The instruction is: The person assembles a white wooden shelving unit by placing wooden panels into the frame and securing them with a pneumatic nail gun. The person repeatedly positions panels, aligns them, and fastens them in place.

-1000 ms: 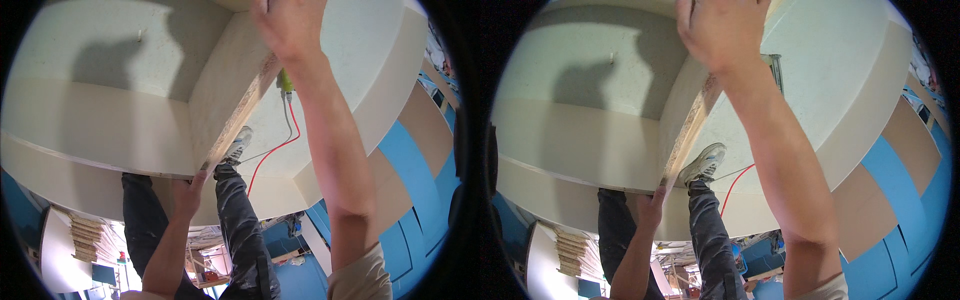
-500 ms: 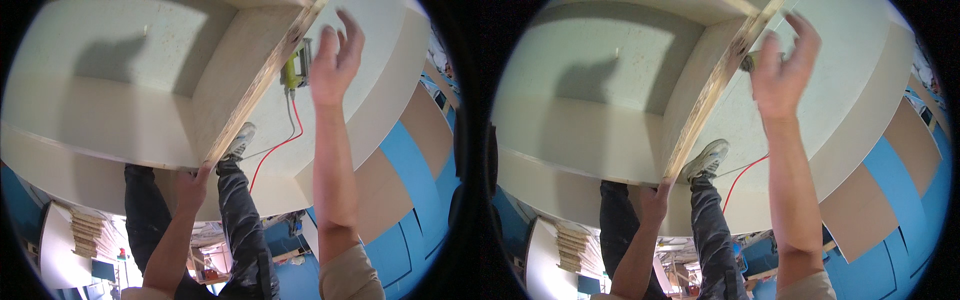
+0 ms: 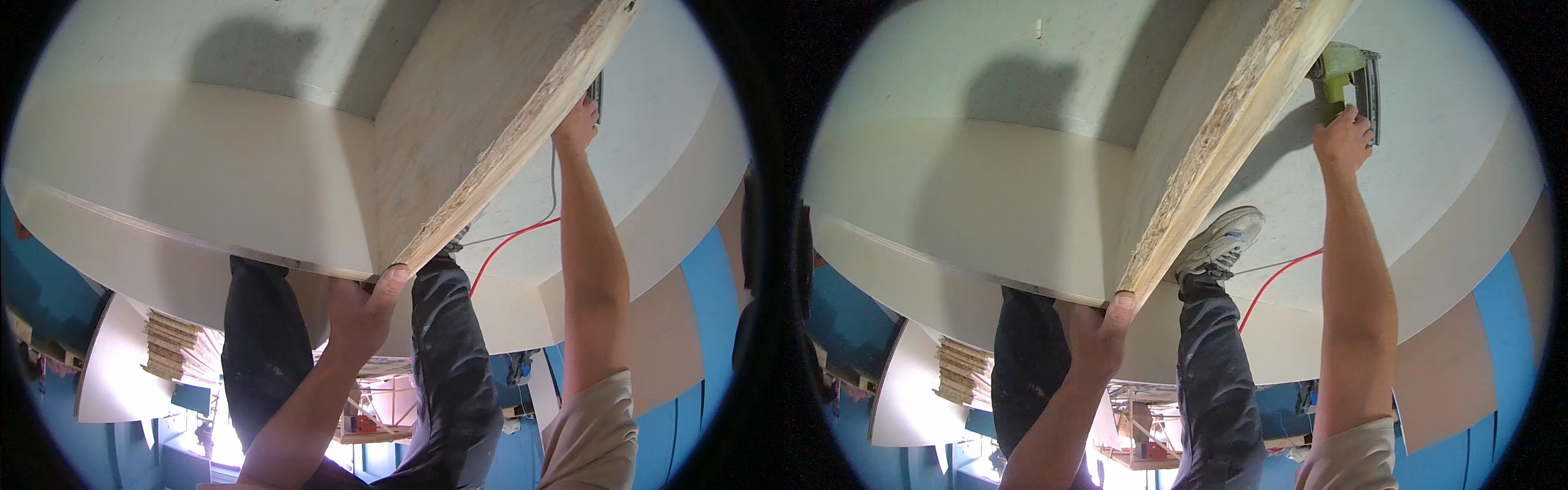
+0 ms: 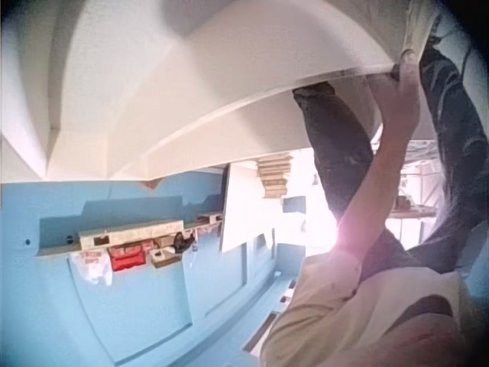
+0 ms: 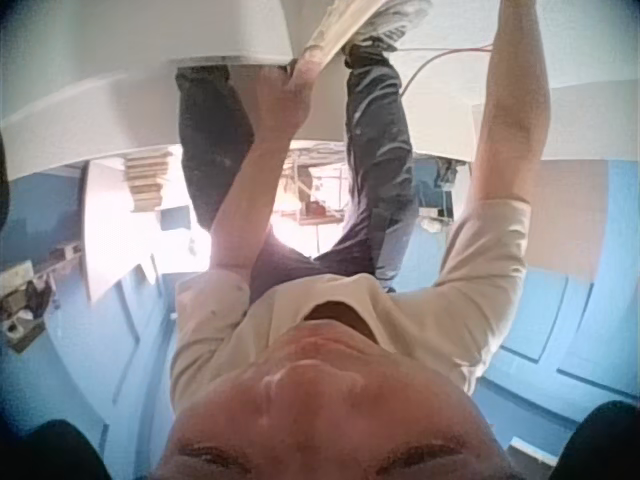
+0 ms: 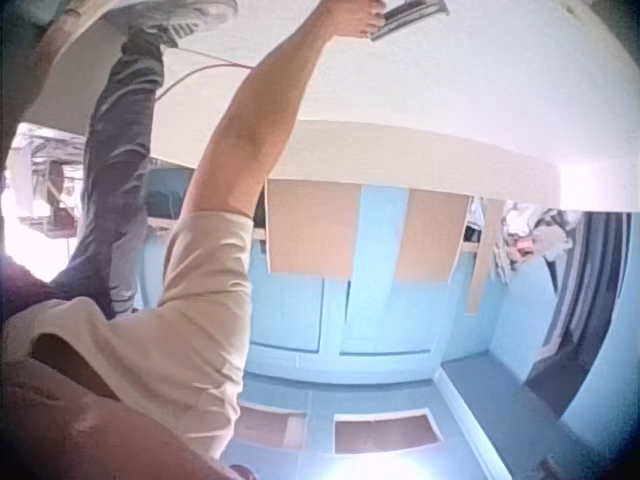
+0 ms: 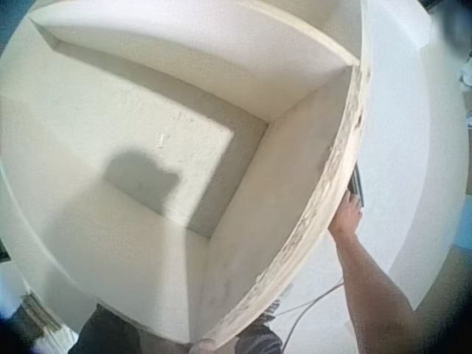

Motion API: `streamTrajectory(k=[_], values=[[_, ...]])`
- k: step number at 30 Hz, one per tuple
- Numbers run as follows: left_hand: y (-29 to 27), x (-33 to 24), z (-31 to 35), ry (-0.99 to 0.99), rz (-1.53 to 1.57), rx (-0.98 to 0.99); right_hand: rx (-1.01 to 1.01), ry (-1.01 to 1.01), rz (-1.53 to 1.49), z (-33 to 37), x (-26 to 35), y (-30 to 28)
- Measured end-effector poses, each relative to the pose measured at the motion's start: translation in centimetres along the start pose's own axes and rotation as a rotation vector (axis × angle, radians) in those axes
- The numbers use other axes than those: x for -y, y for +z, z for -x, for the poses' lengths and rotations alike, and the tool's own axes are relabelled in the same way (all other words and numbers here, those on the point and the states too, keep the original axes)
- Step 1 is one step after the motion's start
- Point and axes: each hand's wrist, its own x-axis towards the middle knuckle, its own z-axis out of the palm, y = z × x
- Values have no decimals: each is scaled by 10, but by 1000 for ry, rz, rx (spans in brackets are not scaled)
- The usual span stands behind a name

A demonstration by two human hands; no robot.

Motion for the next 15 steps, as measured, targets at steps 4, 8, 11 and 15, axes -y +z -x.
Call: streamTrajectory(k=[4, 8, 11, 15], values=[[2, -9, -2, -1, 95, -4, 214, -44, 24, -30, -19, 7], [-12, 5, -3, -46, 79, 18, 337, -125, -79, -11, -13, -29], [-31, 24, -8, -68, 165, 0, 629, -19, -453, 20, -24, -85], [-48, -12, -24, -193, 116, -23, 714, -94, -941, 127, -75, -154]])
